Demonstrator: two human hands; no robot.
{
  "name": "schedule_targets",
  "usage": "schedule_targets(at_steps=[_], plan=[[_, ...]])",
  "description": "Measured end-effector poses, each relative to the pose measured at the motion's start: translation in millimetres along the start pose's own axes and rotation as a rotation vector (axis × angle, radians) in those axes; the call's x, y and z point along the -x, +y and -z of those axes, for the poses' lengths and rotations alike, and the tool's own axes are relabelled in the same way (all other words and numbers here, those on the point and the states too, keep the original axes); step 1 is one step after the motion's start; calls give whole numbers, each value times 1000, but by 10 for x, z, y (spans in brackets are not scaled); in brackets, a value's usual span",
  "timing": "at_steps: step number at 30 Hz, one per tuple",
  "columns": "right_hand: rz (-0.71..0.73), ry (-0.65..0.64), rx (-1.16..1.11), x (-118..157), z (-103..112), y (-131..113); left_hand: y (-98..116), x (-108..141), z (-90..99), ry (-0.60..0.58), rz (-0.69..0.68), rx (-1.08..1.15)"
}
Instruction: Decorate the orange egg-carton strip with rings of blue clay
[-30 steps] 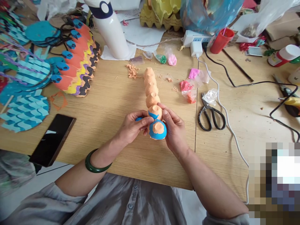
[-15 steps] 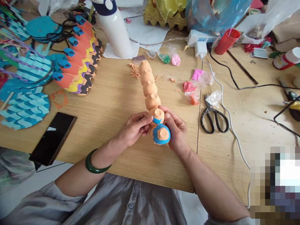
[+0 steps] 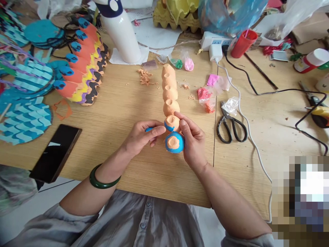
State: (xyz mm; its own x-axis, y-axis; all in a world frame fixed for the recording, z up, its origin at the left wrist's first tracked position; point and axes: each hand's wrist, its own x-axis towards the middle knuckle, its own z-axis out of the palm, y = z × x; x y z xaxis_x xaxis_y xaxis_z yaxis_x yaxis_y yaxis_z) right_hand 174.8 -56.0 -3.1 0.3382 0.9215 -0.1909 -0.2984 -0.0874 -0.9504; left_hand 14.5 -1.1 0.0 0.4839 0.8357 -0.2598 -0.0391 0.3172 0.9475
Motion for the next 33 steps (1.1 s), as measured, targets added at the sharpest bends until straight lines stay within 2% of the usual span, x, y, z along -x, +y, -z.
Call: schedule_targets(at_steps=[3, 6, 14, 21, 26, 29, 33], plan=[[49, 8, 20, -13, 22, -4, 23, 5, 53, 139, -163, -167], [57, 2, 79, -13, 42, -2, -3, -3, 64, 138, -241, -159], [85, -11, 155, 90, 9, -24, -31, -15, -14, 64, -207, -34], [324, -11, 211, 111, -5, 45, -104, -52, -26, 73, -242, -77], [429, -4, 272, 149, -8, 91, -108, -57, -20, 52, -257, -135], [445, 1, 297, 166, 3, 121, -108, -46, -29, 46, -242, -114], [396, -8, 294, 176, -1, 163, -122, -29, -48, 92, -230, -98]])
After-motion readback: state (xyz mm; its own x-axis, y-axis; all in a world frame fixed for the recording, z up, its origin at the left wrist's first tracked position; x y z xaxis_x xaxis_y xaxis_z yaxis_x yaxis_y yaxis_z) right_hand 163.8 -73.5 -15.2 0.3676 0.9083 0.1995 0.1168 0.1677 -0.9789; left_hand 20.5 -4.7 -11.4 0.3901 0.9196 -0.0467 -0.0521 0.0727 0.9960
